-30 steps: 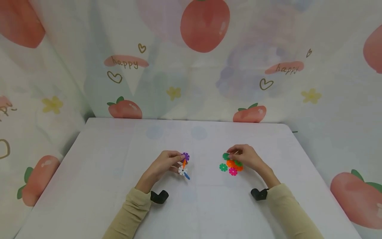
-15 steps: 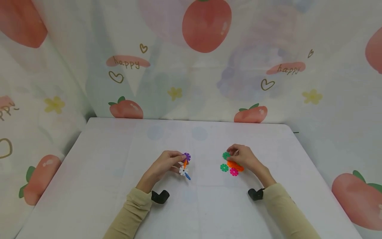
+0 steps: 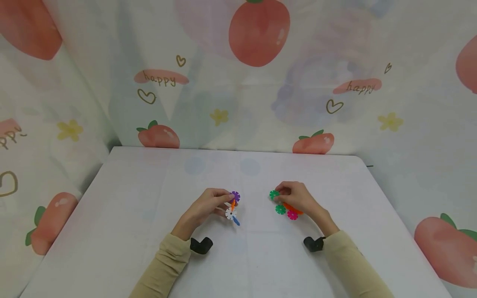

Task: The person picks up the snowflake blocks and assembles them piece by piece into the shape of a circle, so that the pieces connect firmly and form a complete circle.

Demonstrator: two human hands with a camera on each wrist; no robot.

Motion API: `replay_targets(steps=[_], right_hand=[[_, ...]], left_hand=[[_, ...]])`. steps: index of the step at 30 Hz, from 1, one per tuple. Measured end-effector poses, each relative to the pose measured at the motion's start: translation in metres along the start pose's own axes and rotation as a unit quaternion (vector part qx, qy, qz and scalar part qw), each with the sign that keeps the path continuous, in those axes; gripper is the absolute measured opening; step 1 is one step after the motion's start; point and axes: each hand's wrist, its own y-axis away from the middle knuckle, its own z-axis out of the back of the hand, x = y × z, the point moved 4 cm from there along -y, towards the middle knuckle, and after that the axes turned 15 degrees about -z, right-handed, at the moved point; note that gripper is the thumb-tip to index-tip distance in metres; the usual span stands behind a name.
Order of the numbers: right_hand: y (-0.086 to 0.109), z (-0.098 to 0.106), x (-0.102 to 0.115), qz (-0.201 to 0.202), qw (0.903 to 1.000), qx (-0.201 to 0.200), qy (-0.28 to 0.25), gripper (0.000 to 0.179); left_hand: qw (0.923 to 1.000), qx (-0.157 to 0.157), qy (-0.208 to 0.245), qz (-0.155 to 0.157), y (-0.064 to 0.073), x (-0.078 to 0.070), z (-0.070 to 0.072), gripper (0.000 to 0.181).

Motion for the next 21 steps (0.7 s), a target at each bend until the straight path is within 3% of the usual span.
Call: replay_targets(steps=[7, 14, 21], right_hand=[[0.005, -0.011, 0.020, 0.017, 0.9954, 0.040, -0.085, 0.014], [0.010, -0.021, 0.043, 0.051, 0.9939, 0.044, -0.087, 0.016], [0.011, -0.028, 0.063, 0.075, 0.9849, 0.066, -0.142, 0.014]], left_hand=[[1.0000, 0.001, 0.004, 0.001, 0.000, 0.002, -0.001, 0.027], [0.9999, 0.014, 0.003, -0.007, -0.001, 0.007, -0.002, 0.031], [0.9999, 0.013, 0.009, -0.004, -0.001, 0.007, -0.002, 0.033]])
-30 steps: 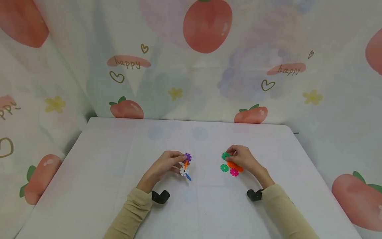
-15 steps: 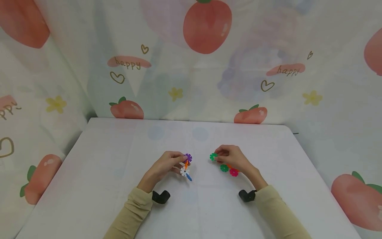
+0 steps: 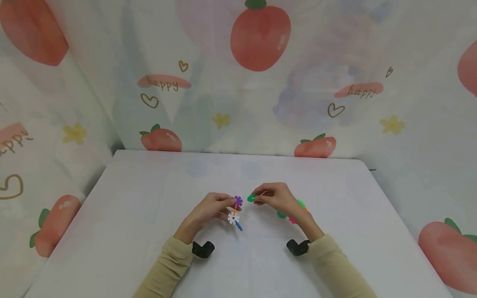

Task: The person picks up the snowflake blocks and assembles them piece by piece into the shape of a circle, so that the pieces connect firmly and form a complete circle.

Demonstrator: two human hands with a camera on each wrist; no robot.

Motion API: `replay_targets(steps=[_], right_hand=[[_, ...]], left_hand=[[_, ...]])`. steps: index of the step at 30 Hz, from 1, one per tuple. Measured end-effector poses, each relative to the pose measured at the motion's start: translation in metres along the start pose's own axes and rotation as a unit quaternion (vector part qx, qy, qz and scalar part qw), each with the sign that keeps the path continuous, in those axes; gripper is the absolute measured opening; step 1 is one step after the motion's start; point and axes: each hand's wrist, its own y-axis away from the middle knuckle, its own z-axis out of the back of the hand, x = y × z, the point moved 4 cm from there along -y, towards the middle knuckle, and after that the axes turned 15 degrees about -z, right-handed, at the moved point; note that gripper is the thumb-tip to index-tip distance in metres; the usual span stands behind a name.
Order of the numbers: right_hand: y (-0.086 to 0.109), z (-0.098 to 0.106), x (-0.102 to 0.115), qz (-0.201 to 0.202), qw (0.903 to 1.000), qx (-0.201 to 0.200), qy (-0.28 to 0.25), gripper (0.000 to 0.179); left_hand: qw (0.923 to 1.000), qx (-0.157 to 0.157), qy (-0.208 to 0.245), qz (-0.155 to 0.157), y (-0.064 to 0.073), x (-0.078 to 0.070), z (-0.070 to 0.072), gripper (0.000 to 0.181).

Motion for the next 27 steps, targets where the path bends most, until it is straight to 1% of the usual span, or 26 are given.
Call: replay_targets(steps=[5, 11, 17, 19, 22, 25, 27], right_hand=[[0.000, -0.007, 0.008, 0.034, 0.9993, 0.007, 0.011, 0.012], [-0.002, -0.011, 0.015, 0.056, 0.9982, 0.013, 0.018, 0.010], [-0.003, -0.014, 0.022, 0.072, 0.9973, 0.004, 0.014, 0.008], [-0.004, -0.016, 0.024, 0.079, 0.9968, 0.006, 0.014, 0.008], [-0.005, -0.019, 0.025, 0.096, 0.9950, 0.010, 0.025, 0.008], [-0.006, -0.020, 0.024, 0.098, 0.9941, 0.013, 0.045, 0.009], [-0.008, -0.019, 0.022, 0.085, 0.9948, 0.023, 0.050, 0.009]], left_hand=[[1.0000, 0.004, 0.001, 0.003, 0.001, 0.001, -0.001, 0.033], [1.0000, 0.004, 0.003, 0.005, 0.001, -0.002, -0.004, 0.032], [0.9998, -0.016, 0.007, 0.009, 0.000, -0.001, -0.005, 0.029], [0.9996, -0.028, -0.002, 0.010, 0.000, -0.001, -0.006, 0.028], [0.9987, -0.042, -0.026, 0.015, 0.001, 0.000, -0.008, 0.027], [0.9981, -0.037, -0.046, 0.017, 0.002, -0.001, -0.010, 0.026], [0.9987, -0.024, -0.043, 0.016, 0.004, -0.002, -0.011, 0.028]])
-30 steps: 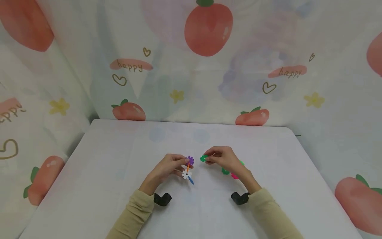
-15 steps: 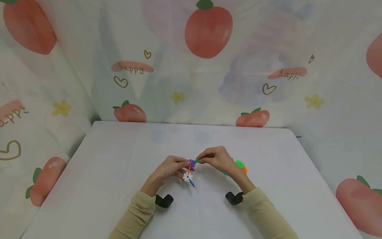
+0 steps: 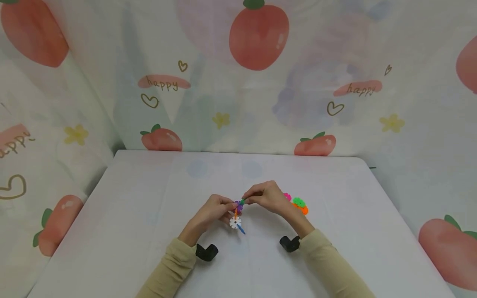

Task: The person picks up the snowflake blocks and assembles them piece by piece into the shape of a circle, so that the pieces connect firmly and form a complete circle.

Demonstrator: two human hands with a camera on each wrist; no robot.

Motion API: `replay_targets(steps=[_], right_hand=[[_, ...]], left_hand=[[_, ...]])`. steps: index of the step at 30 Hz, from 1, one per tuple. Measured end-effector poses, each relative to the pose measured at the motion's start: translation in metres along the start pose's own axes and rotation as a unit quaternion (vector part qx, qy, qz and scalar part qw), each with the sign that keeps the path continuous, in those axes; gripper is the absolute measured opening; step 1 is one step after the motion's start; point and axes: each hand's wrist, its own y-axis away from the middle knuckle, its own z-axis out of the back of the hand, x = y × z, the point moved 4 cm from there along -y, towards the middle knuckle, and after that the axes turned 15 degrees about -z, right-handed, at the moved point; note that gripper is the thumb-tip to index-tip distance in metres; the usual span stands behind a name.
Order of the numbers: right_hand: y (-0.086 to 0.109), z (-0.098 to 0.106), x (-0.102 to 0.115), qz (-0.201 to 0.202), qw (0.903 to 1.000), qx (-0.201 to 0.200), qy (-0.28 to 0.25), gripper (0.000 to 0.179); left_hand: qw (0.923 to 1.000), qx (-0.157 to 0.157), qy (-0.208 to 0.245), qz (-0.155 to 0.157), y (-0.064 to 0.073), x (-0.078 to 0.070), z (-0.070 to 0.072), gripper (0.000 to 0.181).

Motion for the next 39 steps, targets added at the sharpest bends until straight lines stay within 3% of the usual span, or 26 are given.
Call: replay_targets(steps=[7, 14, 19, 25, 31, 39], right_hand=[[-0.008, 0.005, -0.006, -0.052, 0.9978, 0.041, 0.003, 0.012], [-0.011, 0.002, -0.012, -0.057, 0.9935, 0.089, -0.041, 0.014], [-0.012, -0.002, -0.012, -0.052, 0.9934, 0.089, -0.050, 0.017], [-0.009, 0.001, -0.015, -0.057, 0.9952, 0.075, -0.024, 0.025], [0.003, 0.015, -0.028, -0.064, 0.9965, 0.052, 0.012, 0.027], [0.025, 0.040, -0.057, -0.103, 0.9928, 0.016, 0.059, 0.022]], left_hand=[[0.9987, 0.043, 0.026, 0.001, -0.002, 0.002, 0.001, 0.044], [0.9961, 0.066, 0.055, -0.018, -0.008, 0.006, -0.001, 0.047], [0.9981, 0.047, 0.037, -0.014, -0.008, 0.009, 0.000, 0.046], [0.9994, 0.028, 0.014, -0.016, -0.005, 0.011, 0.004, 0.045], [0.9997, 0.004, -0.004, -0.023, -0.001, 0.012, 0.013, 0.046], [0.9994, -0.011, 0.007, -0.033, 0.003, 0.014, 0.022, 0.046]])
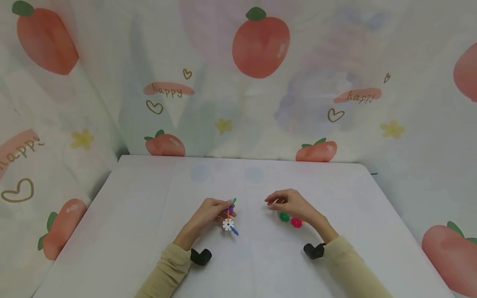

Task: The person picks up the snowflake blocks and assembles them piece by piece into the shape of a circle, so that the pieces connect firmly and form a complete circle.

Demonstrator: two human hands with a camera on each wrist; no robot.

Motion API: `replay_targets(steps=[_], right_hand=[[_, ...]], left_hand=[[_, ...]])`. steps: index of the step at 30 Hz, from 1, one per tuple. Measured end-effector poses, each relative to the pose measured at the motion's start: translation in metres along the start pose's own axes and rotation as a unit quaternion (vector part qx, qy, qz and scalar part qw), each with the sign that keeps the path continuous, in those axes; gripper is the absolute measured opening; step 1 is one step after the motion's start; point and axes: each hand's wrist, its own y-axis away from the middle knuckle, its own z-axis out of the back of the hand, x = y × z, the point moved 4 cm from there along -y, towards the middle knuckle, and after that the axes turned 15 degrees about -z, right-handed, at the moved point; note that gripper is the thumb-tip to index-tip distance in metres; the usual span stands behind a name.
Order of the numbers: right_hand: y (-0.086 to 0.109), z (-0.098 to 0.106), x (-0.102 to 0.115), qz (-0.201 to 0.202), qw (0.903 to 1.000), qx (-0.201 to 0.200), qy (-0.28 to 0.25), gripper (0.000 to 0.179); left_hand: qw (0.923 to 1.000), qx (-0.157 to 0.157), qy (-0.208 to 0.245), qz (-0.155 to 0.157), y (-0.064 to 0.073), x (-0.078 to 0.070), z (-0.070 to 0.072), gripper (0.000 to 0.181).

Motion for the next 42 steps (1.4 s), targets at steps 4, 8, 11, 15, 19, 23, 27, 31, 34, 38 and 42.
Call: replay_targets(steps=[4, 8, 11, 15, 19, 23, 27, 31, 34, 38, 42], right_hand=[[0.009, 0.011, -0.016, -0.020, 0.9992, -0.025, 0.025, 0.022], [0.015, 0.013, -0.030, -0.042, 0.9980, -0.031, 0.035, 0.024], [0.021, 0.015, -0.038, -0.046, 0.9978, -0.029, 0.038, 0.025], [0.026, 0.018, -0.043, -0.047, 0.9973, -0.035, 0.045, 0.026], [0.030, 0.024, -0.043, -0.057, 0.9956, -0.053, 0.053, 0.025], [0.033, 0.030, -0.043, -0.062, 0.9942, -0.064, 0.060, 0.025], [0.036, 0.032, -0.045, -0.056, 0.9937, -0.061, 0.076, 0.027], [0.036, 0.033, -0.047, -0.043, 0.9930, -0.059, 0.093, 0.026], [0.034, 0.033, -0.049, -0.038, 0.9922, -0.054, 0.106, 0.025], [0.031, 0.031, -0.050, -0.051, 0.9902, -0.049, 0.121, 0.021], [0.029, 0.031, -0.051, -0.070, 0.9891, -0.055, 0.118, 0.020]], left_hand=[[1.0000, -0.002, 0.000, -0.006, 0.001, 0.001, 0.002, 0.047], [0.9999, -0.011, -0.002, -0.002, 0.007, 0.004, 0.005, 0.046], [0.9999, -0.016, -0.001, 0.005, 0.010, 0.006, 0.007, 0.046], [0.9998, -0.016, -0.004, 0.011, 0.010, 0.005, 0.008, 0.046], [0.9999, -0.012, -0.005, 0.008, 0.008, 0.004, 0.007, 0.046], [1.0000, -0.006, -0.004, 0.006, 0.006, 0.005, 0.006, 0.045], [0.9999, -0.004, -0.004, 0.009, 0.006, 0.005, 0.006, 0.044], [0.9999, -0.004, -0.004, 0.010, 0.005, 0.004, 0.005, 0.044], [1.0000, -0.005, -0.004, 0.008, 0.005, 0.004, 0.005, 0.044], [1.0000, -0.004, -0.002, 0.007, 0.006, 0.005, 0.005, 0.044], [1.0000, -0.003, -0.004, 0.009, 0.006, 0.006, 0.005, 0.043]])
